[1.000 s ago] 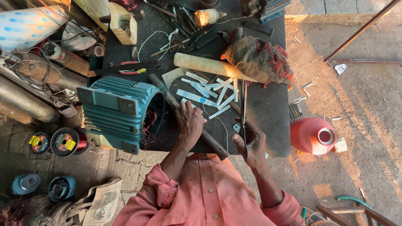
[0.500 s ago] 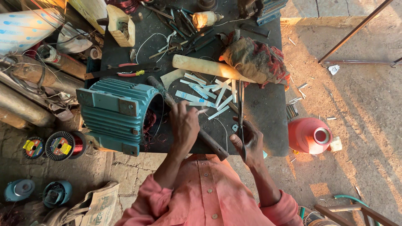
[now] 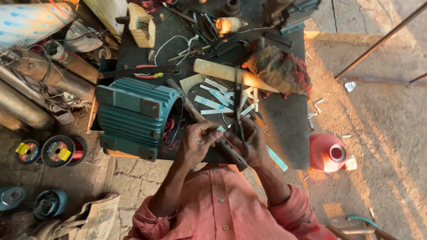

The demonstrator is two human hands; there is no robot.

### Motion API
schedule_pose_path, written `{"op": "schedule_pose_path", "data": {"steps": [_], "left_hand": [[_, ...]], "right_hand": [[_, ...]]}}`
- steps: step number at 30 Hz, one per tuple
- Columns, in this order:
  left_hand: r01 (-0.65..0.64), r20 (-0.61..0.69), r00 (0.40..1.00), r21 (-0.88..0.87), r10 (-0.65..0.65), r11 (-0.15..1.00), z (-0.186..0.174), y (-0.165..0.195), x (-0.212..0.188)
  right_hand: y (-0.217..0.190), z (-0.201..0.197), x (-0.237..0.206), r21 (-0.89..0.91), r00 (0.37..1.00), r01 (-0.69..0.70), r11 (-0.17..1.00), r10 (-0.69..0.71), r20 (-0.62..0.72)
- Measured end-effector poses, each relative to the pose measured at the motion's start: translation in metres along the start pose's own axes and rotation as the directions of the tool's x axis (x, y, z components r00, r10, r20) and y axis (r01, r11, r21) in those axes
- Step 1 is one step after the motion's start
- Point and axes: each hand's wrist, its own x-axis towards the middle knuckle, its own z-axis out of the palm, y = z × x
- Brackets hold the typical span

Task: The person uses shears to cut small strips of white insulating material and places them into the slots of a teal electric motor. The person then uses a wooden mallet to tap the material into place within the motor housing.

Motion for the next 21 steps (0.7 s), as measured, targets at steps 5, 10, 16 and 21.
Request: {"op": "schedule_pose_path", "data": {"steps": [5,10,16,21], "left_hand": [[0.071,0.076,0.996,-0.539,-0.035,0.839,-0.003,-0.010,-0.012],[0.044,0.074,0.997,-0.543,-0.004,0.839,0.000,-0.018,-0.015],[-0.030,-0.032,0.999,-0.347,0.021,0.937,-0.003,-0.021,-0.015],[-0.004,-0.073,0.996,-0.540,-0.042,0.842,0.004,-0.028,-0.016]], "right_hand": [[-0.013,0.009,-0.003,0.313,0.996,-0.080,0.947,0.060,0.073],[-0.022,0.014,-0.008,0.370,0.975,-0.217,0.903,0.186,0.119],[-0.019,0.024,-0.006,-0.158,0.995,0.097,0.983,-0.097,0.010],[-0.017,0.033,-0.014,-0.155,0.988,0.141,0.978,-0.149,-0.039]]}}
